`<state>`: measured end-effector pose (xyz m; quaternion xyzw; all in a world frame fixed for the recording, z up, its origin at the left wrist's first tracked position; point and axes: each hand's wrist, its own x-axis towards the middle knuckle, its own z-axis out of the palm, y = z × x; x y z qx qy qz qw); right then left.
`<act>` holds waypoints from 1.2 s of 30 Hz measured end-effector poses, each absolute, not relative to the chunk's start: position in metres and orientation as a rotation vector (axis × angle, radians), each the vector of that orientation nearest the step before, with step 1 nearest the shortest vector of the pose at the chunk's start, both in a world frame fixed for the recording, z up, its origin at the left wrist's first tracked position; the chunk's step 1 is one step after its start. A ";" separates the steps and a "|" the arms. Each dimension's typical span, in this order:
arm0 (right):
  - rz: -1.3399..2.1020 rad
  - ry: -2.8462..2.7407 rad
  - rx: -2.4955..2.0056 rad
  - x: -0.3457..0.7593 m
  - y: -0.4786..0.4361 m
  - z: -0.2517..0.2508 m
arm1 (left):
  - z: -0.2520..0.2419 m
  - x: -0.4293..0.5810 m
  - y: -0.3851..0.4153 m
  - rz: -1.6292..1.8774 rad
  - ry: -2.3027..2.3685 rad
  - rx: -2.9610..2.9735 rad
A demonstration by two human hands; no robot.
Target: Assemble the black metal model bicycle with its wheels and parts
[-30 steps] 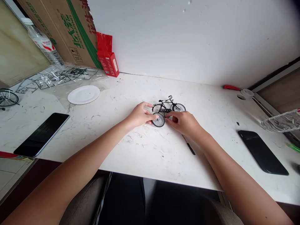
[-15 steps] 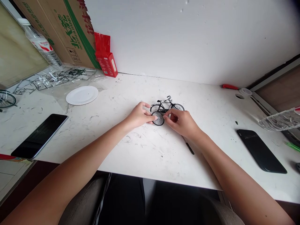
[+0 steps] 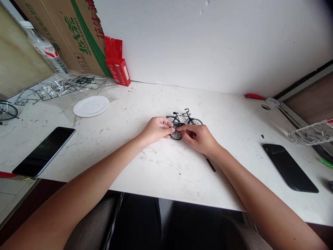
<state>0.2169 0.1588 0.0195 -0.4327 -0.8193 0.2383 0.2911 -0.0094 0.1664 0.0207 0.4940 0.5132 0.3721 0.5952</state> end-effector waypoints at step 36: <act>0.145 -2.234 -1.050 0.202 0.173 0.016 | 0.016 -0.003 0.166 0.939 1.185 1.039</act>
